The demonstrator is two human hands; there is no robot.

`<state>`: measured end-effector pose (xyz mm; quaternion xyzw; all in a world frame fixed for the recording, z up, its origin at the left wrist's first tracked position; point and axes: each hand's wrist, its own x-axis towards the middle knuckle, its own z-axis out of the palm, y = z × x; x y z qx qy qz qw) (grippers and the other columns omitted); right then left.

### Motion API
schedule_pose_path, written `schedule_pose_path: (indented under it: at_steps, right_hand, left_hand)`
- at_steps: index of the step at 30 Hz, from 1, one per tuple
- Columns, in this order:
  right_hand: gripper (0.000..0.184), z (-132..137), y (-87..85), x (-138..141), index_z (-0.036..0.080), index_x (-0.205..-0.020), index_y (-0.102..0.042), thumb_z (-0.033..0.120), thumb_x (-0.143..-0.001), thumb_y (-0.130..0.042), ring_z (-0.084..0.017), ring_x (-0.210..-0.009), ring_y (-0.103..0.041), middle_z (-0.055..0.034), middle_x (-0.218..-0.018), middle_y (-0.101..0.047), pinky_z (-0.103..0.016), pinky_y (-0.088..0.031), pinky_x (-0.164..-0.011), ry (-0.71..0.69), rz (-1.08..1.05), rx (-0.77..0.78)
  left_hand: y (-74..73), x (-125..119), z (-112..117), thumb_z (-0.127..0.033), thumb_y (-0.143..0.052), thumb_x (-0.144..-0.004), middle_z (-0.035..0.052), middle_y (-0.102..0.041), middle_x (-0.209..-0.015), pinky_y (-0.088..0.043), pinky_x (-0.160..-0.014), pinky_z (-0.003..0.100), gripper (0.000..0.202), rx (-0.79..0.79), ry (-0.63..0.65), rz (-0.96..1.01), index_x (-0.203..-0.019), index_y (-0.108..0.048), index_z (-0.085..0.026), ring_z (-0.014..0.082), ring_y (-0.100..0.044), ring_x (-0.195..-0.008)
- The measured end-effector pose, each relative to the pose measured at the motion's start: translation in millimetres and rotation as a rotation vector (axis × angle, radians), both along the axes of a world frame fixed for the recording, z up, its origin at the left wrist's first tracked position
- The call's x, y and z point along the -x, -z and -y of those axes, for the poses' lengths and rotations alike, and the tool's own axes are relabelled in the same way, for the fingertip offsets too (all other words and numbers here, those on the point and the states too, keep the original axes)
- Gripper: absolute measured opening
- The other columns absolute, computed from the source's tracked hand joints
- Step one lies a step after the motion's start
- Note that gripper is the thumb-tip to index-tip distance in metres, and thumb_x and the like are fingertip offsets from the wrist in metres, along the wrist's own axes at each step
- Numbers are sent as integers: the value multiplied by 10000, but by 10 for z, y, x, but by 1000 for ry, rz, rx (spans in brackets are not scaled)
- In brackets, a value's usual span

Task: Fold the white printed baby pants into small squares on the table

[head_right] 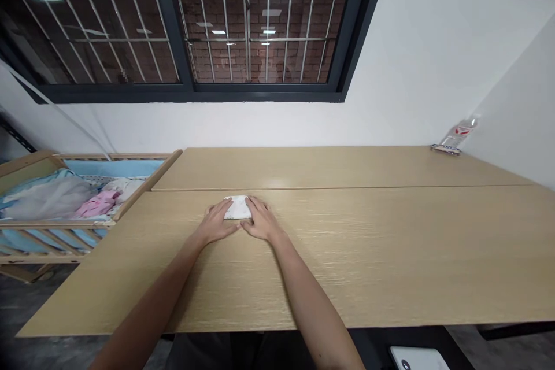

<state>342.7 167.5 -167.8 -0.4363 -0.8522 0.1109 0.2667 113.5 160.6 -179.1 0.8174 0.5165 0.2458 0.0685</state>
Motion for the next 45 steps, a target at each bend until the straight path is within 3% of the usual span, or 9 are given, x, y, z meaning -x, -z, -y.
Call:
schedule_pose_path:
  at_steps: [7,13,17,23,25,30,34,37,45]
  right_hand:
    - [672,-174,78,12,158,-1441,-505,123,-770,-540,-298,-1371,-498,-159,-1457,-569,-501,-363,-1168,49,-130,-33]
    - [550,-157,16,40,195,-1363,-514,205,-817,-580,-272,-1137,-639,-114,-1202,-691,-450,-500,-1013,131,-450,30]
    - [611,-119,-79,82,218,-1378,-389,324,-832,-640,-219,-847,-682,-38,-936,-699,-359,-569,-778,156,-778,170]
    - [660,-152,-145,103,223,-1221,-445,472,-721,-796,-216,-859,-691,-77,-1030,-702,-335,-578,-728,326,-1025,338]
    - [587,-163,-123,107,216,-1147,-488,489,-724,-790,-227,-925,-694,-105,-1084,-700,-346,-584,-775,308,-1031,377]
    - [419,-166,-37,92,222,-1159,-523,351,-791,-677,-229,-1056,-681,-103,-1162,-696,-378,-568,-878,138,-876,422]
    - [410,-142,-30,9,198,-1150,-567,346,-787,-687,-240,-987,-667,-102,-1076,-692,-397,-540,-865,352,-543,220]
    - [321,-117,-41,-47,191,-1069,-609,374,-814,-675,-219,-802,-660,-53,-858,-697,-359,-524,-765,379,-422,231]
    - [239,-192,61,102,172,-944,-656,386,-845,-617,-184,-706,-641,-28,-765,-687,-303,-503,-690,280,-587,253]
  left_hand:
    - [-81,-92,-75,-135,-543,-850,90,-563,-1482,-257,-1204,462,481,-12,-54,82,-1316,-596,-242,256,-465,-1403]
    - [-238,-59,16,-236,-506,-931,102,-641,-1340,-328,-1161,460,295,-23,-116,233,-1184,-656,-251,283,-519,-1326]
    - [-320,-26,87,-308,-503,-950,96,-712,-1189,-520,-939,352,335,65,-112,372,-1269,-547,-216,236,-670,-1090]
    - [-294,-61,160,-277,-489,-932,12,-736,-803,-521,-616,278,496,271,-85,391,-1397,-356,-162,181,-683,-626]
    - [-272,-84,182,-270,-506,-913,19,-727,-794,-513,-625,289,499,305,-96,335,-1383,-380,-163,193,-678,-629]
    - [-259,-138,242,-255,-554,-867,132,-713,-1134,-494,-766,332,427,321,-142,135,-1287,-492,-207,281,-710,-942]
    - [-273,-160,288,-279,-533,-885,151,-718,-1099,-483,-775,355,409,335,-161,-2,-1285,-499,-205,319,-713,-940]
    - [-292,-161,313,-295,-496,-913,162,-716,-1114,-486,-787,365,396,339,-163,-66,-1298,-491,-202,327,-714,-953]
    - [-349,-227,369,-342,-413,-979,201,-707,-1135,-498,-832,405,424,334,-241,-180,-1359,-434,-154,341,-714,-984]
